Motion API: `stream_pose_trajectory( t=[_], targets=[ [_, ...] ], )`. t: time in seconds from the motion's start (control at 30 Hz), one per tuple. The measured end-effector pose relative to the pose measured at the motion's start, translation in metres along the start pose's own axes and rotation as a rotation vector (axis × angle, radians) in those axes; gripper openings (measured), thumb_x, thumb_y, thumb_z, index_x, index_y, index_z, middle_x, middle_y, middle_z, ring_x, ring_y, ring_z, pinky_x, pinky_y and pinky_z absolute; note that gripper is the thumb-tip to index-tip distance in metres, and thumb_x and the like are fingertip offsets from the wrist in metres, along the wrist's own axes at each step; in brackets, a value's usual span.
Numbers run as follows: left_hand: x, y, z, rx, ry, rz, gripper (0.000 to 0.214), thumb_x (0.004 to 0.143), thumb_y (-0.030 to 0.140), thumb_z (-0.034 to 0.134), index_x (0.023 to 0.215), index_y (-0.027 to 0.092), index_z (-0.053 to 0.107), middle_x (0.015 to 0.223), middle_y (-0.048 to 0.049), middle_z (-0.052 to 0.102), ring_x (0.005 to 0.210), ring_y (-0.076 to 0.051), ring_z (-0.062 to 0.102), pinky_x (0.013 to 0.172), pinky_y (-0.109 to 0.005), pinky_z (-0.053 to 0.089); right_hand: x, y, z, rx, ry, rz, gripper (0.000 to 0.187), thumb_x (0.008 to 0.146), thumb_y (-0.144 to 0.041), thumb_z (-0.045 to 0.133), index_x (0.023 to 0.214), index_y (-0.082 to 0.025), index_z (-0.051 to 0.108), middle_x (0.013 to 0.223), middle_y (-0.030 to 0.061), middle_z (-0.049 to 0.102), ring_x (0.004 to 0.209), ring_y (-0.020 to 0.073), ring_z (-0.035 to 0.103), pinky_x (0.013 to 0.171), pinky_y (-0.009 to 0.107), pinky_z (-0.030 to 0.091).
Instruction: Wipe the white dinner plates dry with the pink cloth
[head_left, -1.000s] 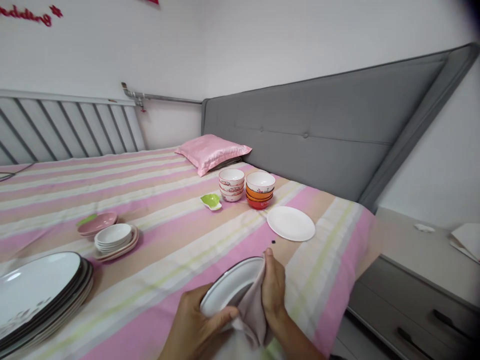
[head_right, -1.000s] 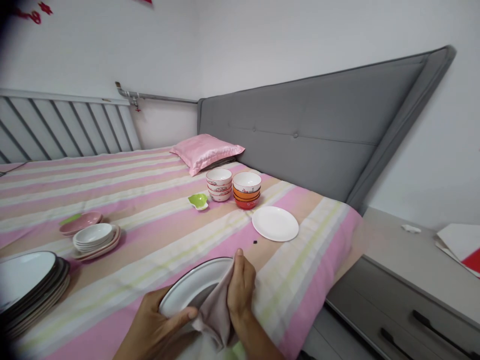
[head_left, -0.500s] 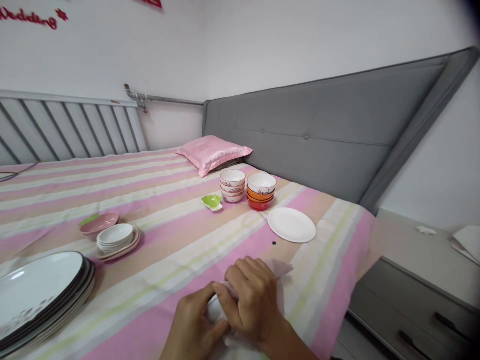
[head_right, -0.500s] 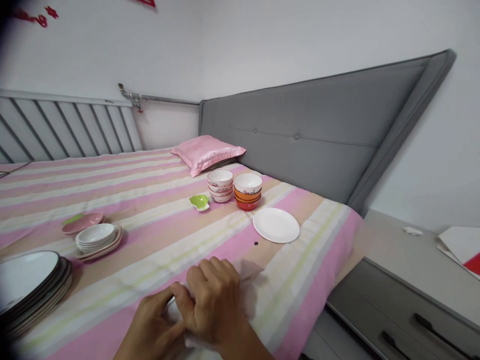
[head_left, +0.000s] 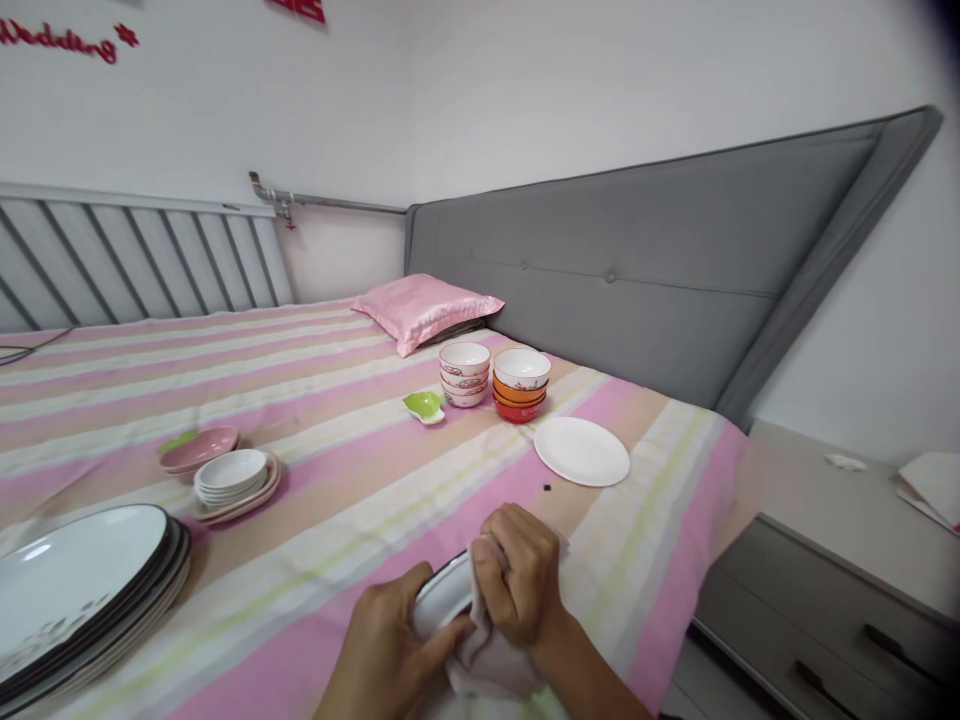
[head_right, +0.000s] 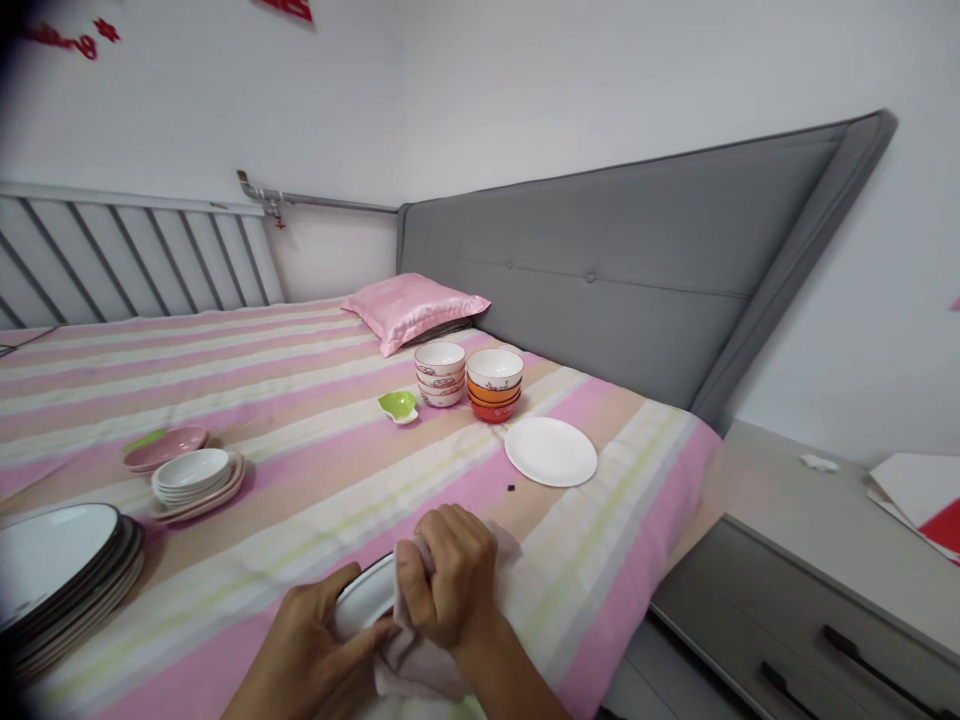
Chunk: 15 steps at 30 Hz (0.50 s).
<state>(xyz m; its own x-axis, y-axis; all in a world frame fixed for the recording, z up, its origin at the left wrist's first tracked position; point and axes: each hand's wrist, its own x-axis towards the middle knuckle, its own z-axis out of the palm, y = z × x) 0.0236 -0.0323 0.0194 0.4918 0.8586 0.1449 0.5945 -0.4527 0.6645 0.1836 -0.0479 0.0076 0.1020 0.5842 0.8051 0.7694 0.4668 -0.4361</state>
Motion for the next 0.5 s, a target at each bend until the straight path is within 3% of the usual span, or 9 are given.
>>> stream_pose_trajectory(
  t=[0.3, 0.5],
  targets=[
    [0.006, 0.0, -0.019, -0.121, -0.089, -0.122, 0.028, 0.07, 0.038, 0.063, 0.087, 0.016, 0.067, 0.079, -0.0042, 0.071, 0.072, -0.023, 0.065, 0.067, -0.026, 0.048, -0.024, 0.027, 0.015, 0.288, 0.004, 0.388, 0.03, 0.092, -0.034, 0.033, 0.066, -0.021, 0.032, 0.057, -0.005, 0.033, 0.053, 0.0106, 0.036, 0.053, 0.025, 0.026],
    [0.004, -0.001, -0.029, -0.099, -0.056, -0.13, 0.03, 0.069, 0.036, 0.063, 0.092, 0.018, 0.07, 0.08, -0.0044, 0.073, 0.074, -0.025, 0.066, 0.064, -0.026, 0.049, -0.034, 0.029, 0.028, 0.413, 0.062, 0.563, 0.035, 0.094, -0.039, 0.029, 0.064, -0.021, 0.028, 0.057, -0.0052, 0.03, 0.053, 0.0103, 0.033, 0.051, 0.023, 0.028]
  ],
)
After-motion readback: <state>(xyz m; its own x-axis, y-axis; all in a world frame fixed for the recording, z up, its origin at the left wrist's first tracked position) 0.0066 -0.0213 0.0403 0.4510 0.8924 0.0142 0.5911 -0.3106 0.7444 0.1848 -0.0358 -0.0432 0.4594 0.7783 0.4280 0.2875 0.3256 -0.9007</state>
